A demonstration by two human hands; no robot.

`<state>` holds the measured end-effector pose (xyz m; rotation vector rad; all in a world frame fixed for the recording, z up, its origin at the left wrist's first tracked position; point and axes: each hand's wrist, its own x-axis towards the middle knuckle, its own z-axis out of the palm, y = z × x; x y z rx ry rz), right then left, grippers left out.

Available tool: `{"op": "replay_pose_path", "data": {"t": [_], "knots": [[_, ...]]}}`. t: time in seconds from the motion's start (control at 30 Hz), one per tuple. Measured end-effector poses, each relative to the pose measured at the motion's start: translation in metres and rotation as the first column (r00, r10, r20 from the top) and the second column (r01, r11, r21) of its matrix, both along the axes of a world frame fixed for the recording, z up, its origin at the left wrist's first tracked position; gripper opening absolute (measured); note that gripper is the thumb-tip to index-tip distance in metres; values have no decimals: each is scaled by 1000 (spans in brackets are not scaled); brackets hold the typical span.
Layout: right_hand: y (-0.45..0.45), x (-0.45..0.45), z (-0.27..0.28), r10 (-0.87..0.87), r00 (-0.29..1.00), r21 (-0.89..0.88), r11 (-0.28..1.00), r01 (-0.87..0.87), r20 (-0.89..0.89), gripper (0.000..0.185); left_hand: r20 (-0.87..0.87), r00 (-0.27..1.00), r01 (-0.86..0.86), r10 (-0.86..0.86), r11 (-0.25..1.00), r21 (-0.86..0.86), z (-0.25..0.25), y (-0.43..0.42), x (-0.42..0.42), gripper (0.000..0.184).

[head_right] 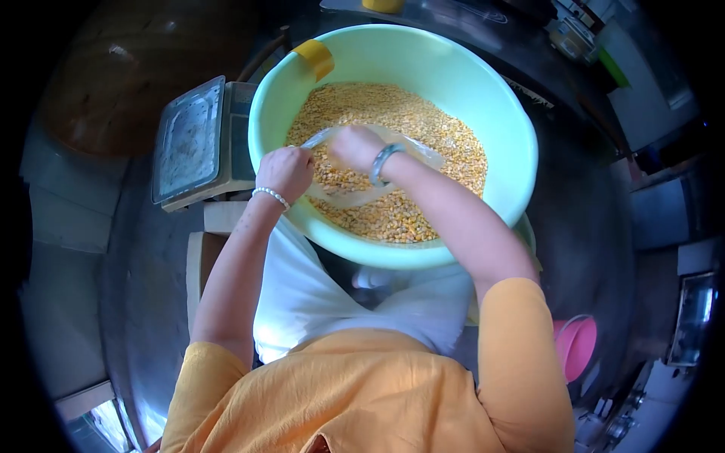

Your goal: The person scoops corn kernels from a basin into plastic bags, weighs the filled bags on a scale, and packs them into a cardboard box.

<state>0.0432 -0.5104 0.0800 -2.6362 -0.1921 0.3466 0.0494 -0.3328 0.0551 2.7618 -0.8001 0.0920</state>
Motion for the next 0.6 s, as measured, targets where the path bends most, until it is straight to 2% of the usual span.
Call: {"op": "replay_pose_path", "data": {"t": [0.07,0.17,0.37,0.47,0.57,0.6], "knots": [[11,19,-41,33,999,-75,997,-30,33,27,0,1000,-8,8,1000,-17,0,0,0,19],[20,34,-87,-67,992,-51,996,73,105,26,-8,1000,-13,13,999,-41,1,0,-1,18],[32,20,-66,44,993,-85,996,-34,114,21,-17,1000,-1,0,998,-60,6,1,-3,17],[24,23,-57,2,1000,-64,998,-2,2,21,-21,1000,-5,4,999,-49,6,1,-3,16],[15,12,-40,-4,992,8,1000,3,125,20,-16,1000,-5,5,1000,-23,3,1,-1,17],[11,7,-34,-41,985,102,994,24,167,20,-13,1000,-5,5,1000,-15,2,1,0,18]]}}
